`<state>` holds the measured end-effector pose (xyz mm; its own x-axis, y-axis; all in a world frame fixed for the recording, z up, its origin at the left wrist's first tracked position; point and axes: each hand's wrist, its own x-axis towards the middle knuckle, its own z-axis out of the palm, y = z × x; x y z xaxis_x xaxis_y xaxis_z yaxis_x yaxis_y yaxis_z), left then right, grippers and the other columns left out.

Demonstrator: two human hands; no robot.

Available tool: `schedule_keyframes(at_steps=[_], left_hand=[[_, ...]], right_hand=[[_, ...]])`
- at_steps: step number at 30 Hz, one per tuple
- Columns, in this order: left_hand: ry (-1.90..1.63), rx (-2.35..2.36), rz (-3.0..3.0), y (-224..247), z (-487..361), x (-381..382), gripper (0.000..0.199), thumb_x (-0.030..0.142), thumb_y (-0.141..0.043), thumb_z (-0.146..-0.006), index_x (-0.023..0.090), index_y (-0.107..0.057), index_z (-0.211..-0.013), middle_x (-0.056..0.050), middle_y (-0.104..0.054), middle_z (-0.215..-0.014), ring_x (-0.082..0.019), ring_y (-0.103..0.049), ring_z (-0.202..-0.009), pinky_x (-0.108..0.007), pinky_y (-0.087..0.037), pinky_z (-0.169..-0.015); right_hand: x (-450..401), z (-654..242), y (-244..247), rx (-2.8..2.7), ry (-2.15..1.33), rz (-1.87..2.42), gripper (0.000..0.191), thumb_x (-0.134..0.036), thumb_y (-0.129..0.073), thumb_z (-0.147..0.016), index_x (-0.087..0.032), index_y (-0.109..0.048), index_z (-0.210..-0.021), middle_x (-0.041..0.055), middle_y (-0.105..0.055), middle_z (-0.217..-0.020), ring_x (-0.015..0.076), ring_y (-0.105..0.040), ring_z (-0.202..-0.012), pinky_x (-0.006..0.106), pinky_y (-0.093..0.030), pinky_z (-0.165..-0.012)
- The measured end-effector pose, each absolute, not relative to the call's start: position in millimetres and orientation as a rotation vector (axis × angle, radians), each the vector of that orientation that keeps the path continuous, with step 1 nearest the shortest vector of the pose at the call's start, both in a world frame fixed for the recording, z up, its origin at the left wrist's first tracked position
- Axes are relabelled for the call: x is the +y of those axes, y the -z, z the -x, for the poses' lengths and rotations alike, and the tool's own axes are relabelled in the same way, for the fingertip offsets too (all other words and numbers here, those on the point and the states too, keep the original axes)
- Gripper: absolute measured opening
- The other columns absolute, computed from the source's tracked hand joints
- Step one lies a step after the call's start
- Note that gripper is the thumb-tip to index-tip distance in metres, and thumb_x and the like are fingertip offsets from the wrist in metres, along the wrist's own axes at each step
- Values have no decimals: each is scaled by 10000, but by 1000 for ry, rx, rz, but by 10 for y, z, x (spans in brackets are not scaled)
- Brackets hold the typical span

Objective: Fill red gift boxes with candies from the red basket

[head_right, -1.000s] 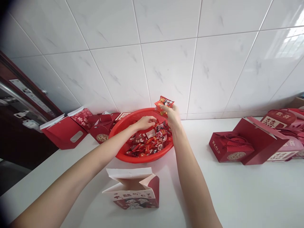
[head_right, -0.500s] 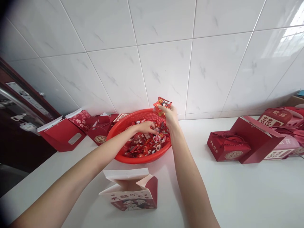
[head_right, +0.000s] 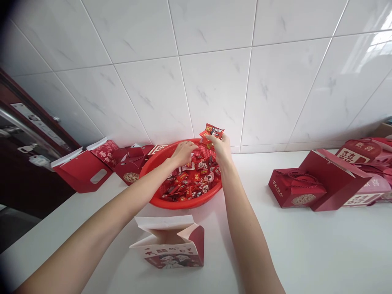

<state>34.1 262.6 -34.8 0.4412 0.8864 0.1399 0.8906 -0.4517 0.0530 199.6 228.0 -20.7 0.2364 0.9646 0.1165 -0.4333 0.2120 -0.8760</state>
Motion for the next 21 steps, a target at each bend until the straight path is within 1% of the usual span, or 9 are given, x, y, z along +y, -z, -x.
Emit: schedule_keyframes(at_steps=[2,4,6,10,12,15,17,19,21], left_hand=[[164,-1495,2788,383,-406,2595,470,43,-596,-766,235,-757,-1164,-80,-724,-1237,-284,-627,-1199,-351,-465,-1015],[97,-1385,2905,422,-448,2577,387,91,-622,-767,259,-799,-1067,-49,-761,-1127,-269,-671,-1110,-310,-506,-904],[61,-1317,2970,450,-464,2572,345,109,-632,-755,256,-822,-1002,-51,-766,-1093,-273,-679,-1082,-298,-510,-836],[29,-1282,3036,467,-448,2592,364,93,-587,-751,245,-831,-973,-48,-775,-1002,-252,-697,-974,-288,-488,-738],[-22,-1258,3084,481,-439,2606,342,96,-602,-734,247,-827,-943,-27,-775,-919,-226,-699,-884,-277,-475,-716],[-104,-1226,3142,530,-441,2614,174,153,-682,-698,238,-797,-797,-9,-749,-783,-208,-671,-773,-273,-457,-696],[-103,-1241,3148,570,-450,2613,95,189,-723,-669,237,-764,-741,-13,-740,-774,-215,-656,-777,-278,-451,-706],[-65,-1276,3149,606,-461,2611,92,192,-724,-655,242,-743,-729,-18,-744,-818,-224,-650,-819,-281,-451,-731],[-21,-1315,3172,634,-468,2620,89,173,-705,-649,244,-721,-700,-16,-739,-815,-223,-648,-823,-282,-453,-740]], right_hand=[[2277,-1996,206,-800,-1123,839,150,-147,-768,-645,-192,-677,-756,3,-734,-725,177,-706,-697,341,-629,-726],[2271,-1995,199,-794,-1116,845,144,-134,-759,-654,-188,-671,-755,8,-732,-723,179,-709,-697,352,-633,-749],[2260,-1994,187,-791,-1113,846,143,-122,-754,-662,-186,-668,-757,13,-730,-722,182,-710,-695,365,-636,-764],[2228,-1988,154,-795,-1114,860,140,-119,-753,-678,-192,-662,-756,10,-724,-710,189,-711,-696,381,-639,-775],[2218,-1983,142,-781,-1110,882,130,-115,-741,-685,-192,-660,-749,5,-722,-701,186,-709,-695,376,-639,-764],[2226,-1981,148,-778,-1105,893,126,-120,-737,-680,-189,-668,-761,5,-724,-702,184,-706,-694,368,-638,-746],[2241,-1984,164,-790,-1103,883,150,-129,-752,-663,-191,-667,-770,3,-723,-705,184,-704,-693,368,-638,-744],[2250,-1990,178,-799,-1099,873,169,-138,-766,-651,-195,-662,-771,-1,-720,-703,181,-700,-687,367,-638,-743],[2246,-1992,179,-802,-1094,878,166,-139,-765,-652,-198,-656,-763,-4,-718,-698,179,-696,-678,366,-636,-739]])
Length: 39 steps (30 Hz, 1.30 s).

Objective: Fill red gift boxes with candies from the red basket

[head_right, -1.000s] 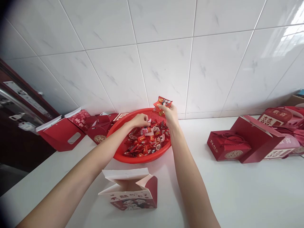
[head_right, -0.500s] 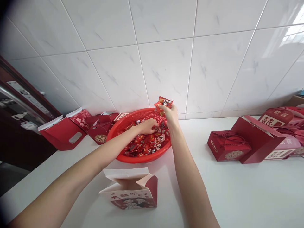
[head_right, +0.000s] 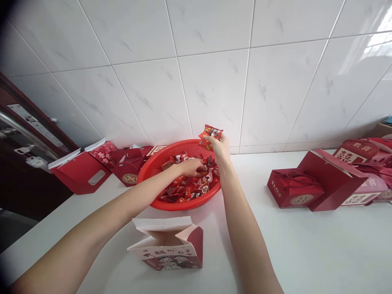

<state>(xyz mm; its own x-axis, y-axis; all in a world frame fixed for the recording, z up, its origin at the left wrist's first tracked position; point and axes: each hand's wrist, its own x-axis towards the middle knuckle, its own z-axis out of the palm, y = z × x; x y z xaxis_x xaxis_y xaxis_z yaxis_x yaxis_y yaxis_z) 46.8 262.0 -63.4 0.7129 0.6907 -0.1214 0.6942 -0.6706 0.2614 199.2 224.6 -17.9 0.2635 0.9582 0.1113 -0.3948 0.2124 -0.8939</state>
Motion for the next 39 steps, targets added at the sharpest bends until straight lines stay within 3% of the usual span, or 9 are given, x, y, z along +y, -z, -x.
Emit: schedule_keyframes(at_steps=[3,7,11,14,19,27,39], left_hand=[[-64,1103,-2527,647,-452,2666,96,153,-679,-662,231,-665,-608,-8,-700,-693,-211,-646,-750,-284,-461,-738],[-301,1156,-2327,553,-343,2769,304,287,-633,-801,207,-554,-518,-16,-637,-587,-220,-664,-682,-319,-500,-741],[-574,1115,-2116,366,-213,2816,342,482,-609,-890,180,-668,-741,-54,-723,-777,-197,-698,-724,-333,-555,-740],[-732,1048,-1926,260,-185,2785,358,524,-699,-845,168,-721,-874,-75,-760,-907,-173,-702,-763,-332,-573,-781],[-893,954,-1567,159,-219,2691,294,431,-841,-749,162,-754,-828,-51,-763,-813,-165,-704,-767,-320,-567,-819],[-1070,892,-1549,143,-296,2632,382,482,-884,-675,148,-759,-812,-36,-757,-795,-157,-694,-762,-319,-560,-812],[-1170,976,-1584,181,-353,2627,354,487,-809,-765,141,-749,-810,-25,-738,-758,-145,-662,-710,-294,-555,-756]], right_hand=[[2220,-1988,158,-795,-1091,901,137,-130,-746,-669,-199,-655,-746,-7,-719,-697,176,-694,-683,351,-628,-729],[2211,-1977,139,-781,-1087,905,118,-133,-736,-677,-196,-661,-743,-4,-725,-722,172,-692,-706,327,-613,-718],[2252,-1983,162,-741,-1044,901,163,-137,-748,-655,-206,-636,-751,-16,-707,-703,171,-677,-682,326,-601,-700],[2279,-1995,185,-725,-1021,893,206,-155,-759,-642,-218,-618,-777,-31,-698,-701,168,-684,-696,309,-600,-702],[2309,-2003,228,-690,-975,856,260,-169,-764,-630,-233,-607,-827,-29,-722,-760,192,-711,-773,318,-612,-718],[2328,-1990,249,-827,-1032,865,280,-183,-815,-629,-222,-615,-821,-32,-720,-743,185,-712,-759,344,-610,-761],[2283,-1927,209,-790,-1140,862,216,-115,-724,-692,-208,-595,-838,-21,-735,-731,164,-714,-685,295,-600,-666]])
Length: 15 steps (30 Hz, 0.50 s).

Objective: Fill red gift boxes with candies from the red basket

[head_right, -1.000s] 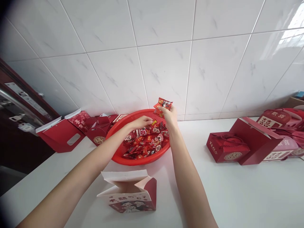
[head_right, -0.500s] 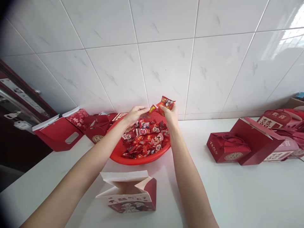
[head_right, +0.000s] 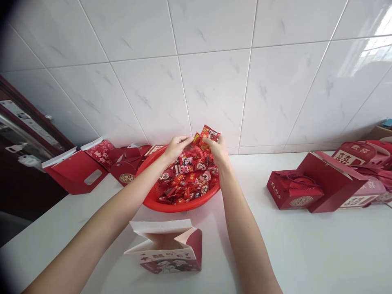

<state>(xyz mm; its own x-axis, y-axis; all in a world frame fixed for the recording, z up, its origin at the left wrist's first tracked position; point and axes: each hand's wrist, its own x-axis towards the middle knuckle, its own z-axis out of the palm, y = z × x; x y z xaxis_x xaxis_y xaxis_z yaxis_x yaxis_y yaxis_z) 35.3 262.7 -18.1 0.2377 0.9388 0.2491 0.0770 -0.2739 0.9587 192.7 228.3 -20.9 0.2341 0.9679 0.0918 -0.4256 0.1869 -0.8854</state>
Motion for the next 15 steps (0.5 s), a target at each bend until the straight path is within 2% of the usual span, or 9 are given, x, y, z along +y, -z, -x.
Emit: schedule_keyframes(at_steps=[9,15], left_hand=[[-1178,1088,-1743,229,-421,2602,369,507,-695,-856,160,-677,-733,7,-660,-622,-156,-623,-611,-281,-510,-648],[-1113,1085,-1902,226,-443,2559,395,531,-653,-868,167,-674,-717,-2,-655,-600,-169,-621,-600,-282,-476,-623]], right_hand=[[2308,-1935,252,-797,-1143,858,277,-115,-751,-668,-224,-555,-830,-40,-705,-693,168,-709,-678,267,-593,-596],[2331,-1970,296,-900,-1165,846,300,-154,-820,-675,-208,-579,-845,-4,-721,-751,191,-722,-711,352,-620,-712]])
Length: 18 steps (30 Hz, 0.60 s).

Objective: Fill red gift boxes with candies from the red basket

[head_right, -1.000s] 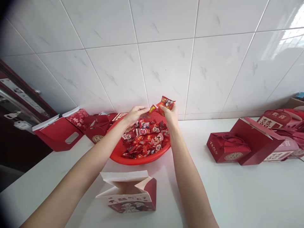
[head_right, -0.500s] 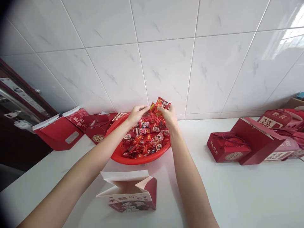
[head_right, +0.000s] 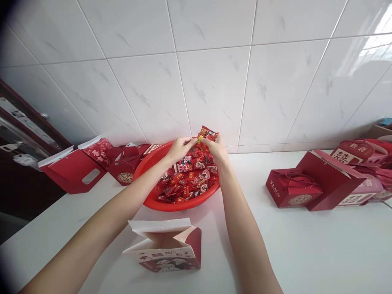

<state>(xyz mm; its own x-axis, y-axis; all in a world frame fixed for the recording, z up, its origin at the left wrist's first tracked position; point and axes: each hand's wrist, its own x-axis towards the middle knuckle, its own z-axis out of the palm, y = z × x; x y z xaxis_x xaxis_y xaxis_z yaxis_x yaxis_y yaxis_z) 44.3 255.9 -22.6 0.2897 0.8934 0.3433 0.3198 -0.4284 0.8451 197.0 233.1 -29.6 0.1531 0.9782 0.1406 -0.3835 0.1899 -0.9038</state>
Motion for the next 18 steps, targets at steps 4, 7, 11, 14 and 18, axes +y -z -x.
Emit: schedule_keyframes(at_steps=[4,7,11,14,18], left_hand=[[-1065,1081,-1971,238,-423,2550,469,589,-657,-848,175,-625,-630,-18,-650,-578,-166,-602,-575,-283,-453,-597],[-1011,1072,-1903,229,-402,2550,462,586,-673,-839,172,-624,-639,-26,-653,-580,-163,-605,-568,-281,-456,-587],[-859,1033,-1766,188,-361,2538,428,545,-646,-850,164,-657,-657,-48,-685,-631,-163,-629,-595,-293,-501,-626],[-525,988,-1829,196,-358,2496,362,491,-656,-796,170,-694,-633,-56,-720,-672,-179,-662,-640,-303,-520,-674],[17,886,-2095,291,-429,2394,299,320,-834,-567,220,-789,-845,2,-770,-811,-206,-692,-813,-253,-483,-703]], right_hand=[[2351,-1987,327,-963,-1163,852,339,-223,-886,-645,-207,-593,-814,-6,-705,-726,186,-700,-673,372,-616,-713],[2349,-1980,332,-968,-1158,871,343,-240,-896,-620,-202,-607,-801,1,-706,-713,180,-687,-657,358,-610,-673],[2348,-1981,309,-934,-1088,908,325,-228,-860,-602,-206,-599,-793,-14,-691,-699,167,-673,-669,317,-595,-646],[2352,-1999,280,-855,-1003,959,304,-185,-798,-608,-216,-570,-807,-36,-666,-702,150,-655,-671,292,-583,-637],[2341,-2013,251,-816,-965,996,248,-172,-723,-621,-214,-569,-812,-35,-662,-722,147,-646,-680,280,-570,-625]])
